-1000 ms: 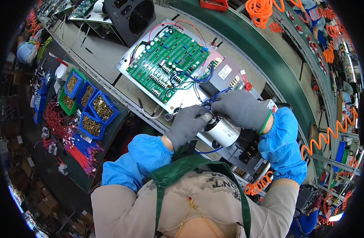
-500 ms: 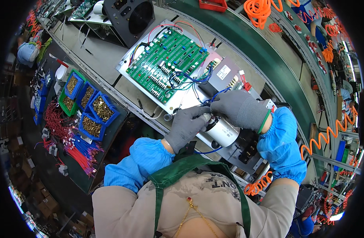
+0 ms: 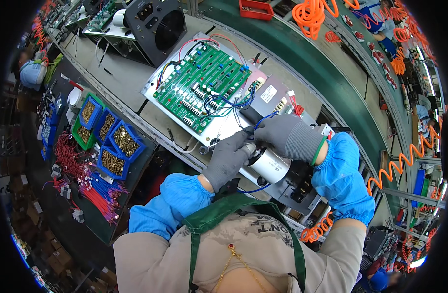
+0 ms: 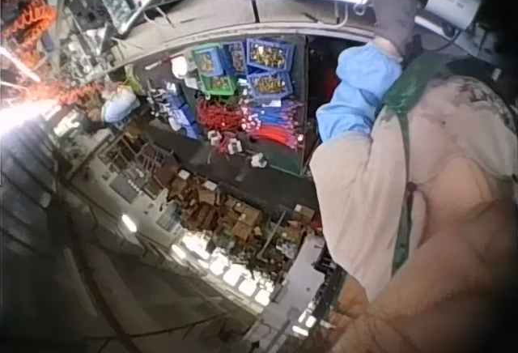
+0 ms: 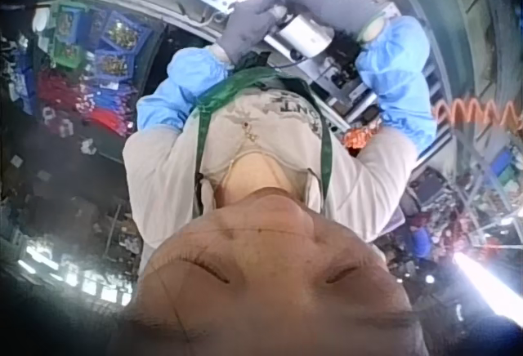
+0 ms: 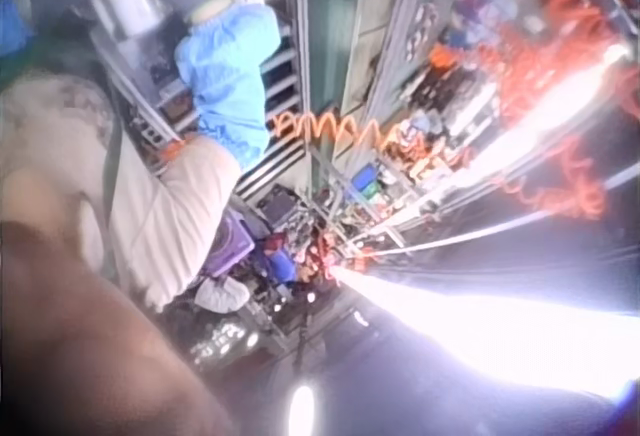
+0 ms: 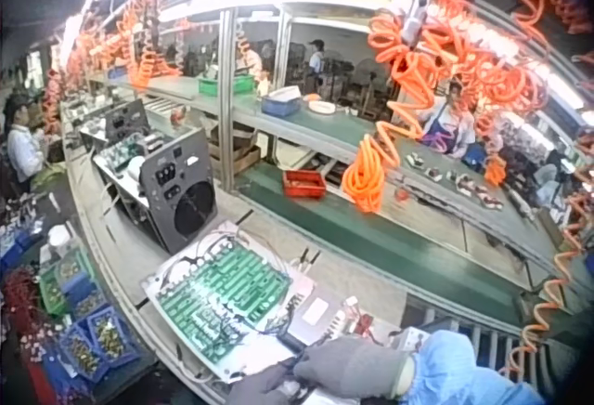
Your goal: The person assembles an electronic device on a workbench, connecting wires to a cylindrical component and circuit boards. They use a soldering iron to secure connections and a power drill to fasten parts inside the device's chassis.
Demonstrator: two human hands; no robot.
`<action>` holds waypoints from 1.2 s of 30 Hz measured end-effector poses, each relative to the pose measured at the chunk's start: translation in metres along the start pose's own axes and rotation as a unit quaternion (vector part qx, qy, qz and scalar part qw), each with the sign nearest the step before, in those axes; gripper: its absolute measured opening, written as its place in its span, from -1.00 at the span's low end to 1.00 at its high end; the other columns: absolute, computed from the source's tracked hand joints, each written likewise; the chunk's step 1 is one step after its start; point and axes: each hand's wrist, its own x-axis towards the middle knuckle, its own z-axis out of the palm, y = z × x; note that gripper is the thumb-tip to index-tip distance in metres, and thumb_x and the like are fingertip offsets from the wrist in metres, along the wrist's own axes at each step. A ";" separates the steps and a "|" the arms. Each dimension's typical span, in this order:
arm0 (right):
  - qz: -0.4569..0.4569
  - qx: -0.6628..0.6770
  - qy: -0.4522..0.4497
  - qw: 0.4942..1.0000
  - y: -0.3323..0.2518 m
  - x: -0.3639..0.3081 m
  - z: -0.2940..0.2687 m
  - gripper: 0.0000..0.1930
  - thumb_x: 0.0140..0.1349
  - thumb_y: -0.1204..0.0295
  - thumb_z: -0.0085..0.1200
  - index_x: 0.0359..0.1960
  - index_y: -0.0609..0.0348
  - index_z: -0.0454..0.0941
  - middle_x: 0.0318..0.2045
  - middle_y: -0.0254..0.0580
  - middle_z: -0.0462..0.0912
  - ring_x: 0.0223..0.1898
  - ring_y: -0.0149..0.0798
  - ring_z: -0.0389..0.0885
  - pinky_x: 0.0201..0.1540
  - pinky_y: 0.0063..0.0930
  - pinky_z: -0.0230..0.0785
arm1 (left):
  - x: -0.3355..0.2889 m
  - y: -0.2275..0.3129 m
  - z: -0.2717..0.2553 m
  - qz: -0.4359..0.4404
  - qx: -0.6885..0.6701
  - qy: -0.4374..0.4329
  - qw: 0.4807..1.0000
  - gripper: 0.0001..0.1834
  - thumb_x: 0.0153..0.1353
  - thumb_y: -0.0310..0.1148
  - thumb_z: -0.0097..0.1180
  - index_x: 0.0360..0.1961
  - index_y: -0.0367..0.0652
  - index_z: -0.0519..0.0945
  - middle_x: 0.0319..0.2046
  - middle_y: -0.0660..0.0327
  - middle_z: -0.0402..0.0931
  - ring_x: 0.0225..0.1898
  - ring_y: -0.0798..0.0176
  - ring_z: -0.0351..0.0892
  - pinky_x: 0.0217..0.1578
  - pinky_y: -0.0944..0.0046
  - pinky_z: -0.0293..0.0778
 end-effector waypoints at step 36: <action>-0.022 0.013 0.020 0.999 0.001 0.000 -0.001 -0.86 0.08 0.46 0.00 -0.33 0.08 0.57 -0.38 -0.10 0.58 -0.27 -0.06 0.61 -0.23 -0.19 0.46 | 0.001 -0.006 -0.001 -0.050 -0.109 0.015 0.993 -0.69 0.21 -0.43 0.09 -0.03 -0.35 0.52 -0.29 0.18 0.59 -0.43 0.46 0.46 -0.42 0.43 0.43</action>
